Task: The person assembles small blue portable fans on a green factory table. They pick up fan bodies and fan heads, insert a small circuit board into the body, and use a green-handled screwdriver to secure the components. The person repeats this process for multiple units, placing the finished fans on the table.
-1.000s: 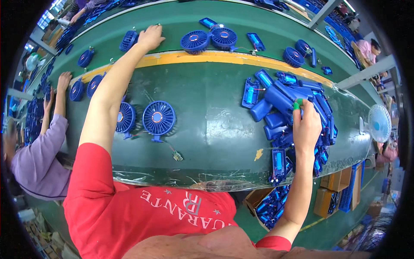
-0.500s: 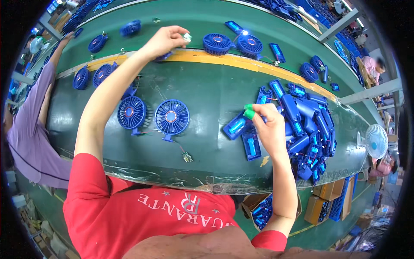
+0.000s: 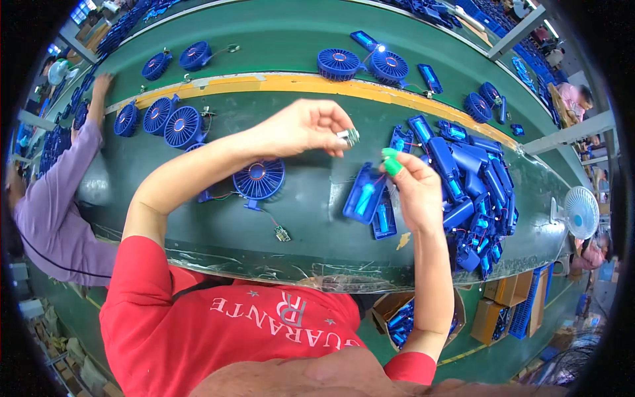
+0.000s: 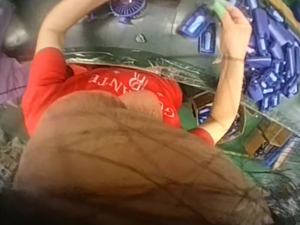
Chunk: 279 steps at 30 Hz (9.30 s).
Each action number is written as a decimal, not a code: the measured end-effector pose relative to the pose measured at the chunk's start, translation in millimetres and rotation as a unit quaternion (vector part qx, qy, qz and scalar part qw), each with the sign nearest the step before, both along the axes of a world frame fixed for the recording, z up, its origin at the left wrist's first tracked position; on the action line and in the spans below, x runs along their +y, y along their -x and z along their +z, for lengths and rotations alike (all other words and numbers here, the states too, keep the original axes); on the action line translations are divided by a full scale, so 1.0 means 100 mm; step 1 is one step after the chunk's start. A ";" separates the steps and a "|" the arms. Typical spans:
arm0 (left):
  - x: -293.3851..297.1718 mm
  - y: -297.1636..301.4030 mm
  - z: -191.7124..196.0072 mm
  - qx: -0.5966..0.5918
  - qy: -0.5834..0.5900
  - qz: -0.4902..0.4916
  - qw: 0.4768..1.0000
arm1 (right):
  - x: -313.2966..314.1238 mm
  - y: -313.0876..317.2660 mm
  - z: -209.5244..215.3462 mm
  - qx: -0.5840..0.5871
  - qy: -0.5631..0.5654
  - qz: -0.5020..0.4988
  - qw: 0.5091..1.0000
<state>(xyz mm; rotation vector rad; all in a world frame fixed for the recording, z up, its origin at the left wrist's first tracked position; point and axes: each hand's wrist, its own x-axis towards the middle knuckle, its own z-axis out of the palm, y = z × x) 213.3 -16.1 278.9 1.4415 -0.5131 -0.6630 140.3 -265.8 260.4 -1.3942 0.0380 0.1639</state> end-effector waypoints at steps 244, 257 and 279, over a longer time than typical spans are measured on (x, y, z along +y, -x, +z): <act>-0.15 0.56 -0.05 0.014 0.033 -0.033 0.999 | 0.22 0.48 -0.15 0.027 -0.056 0.114 0.992; -0.16 0.59 -0.07 0.005 0.022 -0.048 0.999 | 0.20 0.50 -0.13 -0.016 0.026 0.105 0.994; -0.18 0.62 -0.05 0.093 0.051 -0.089 0.990 | 0.10 0.53 0.09 0.048 0.058 0.155 0.985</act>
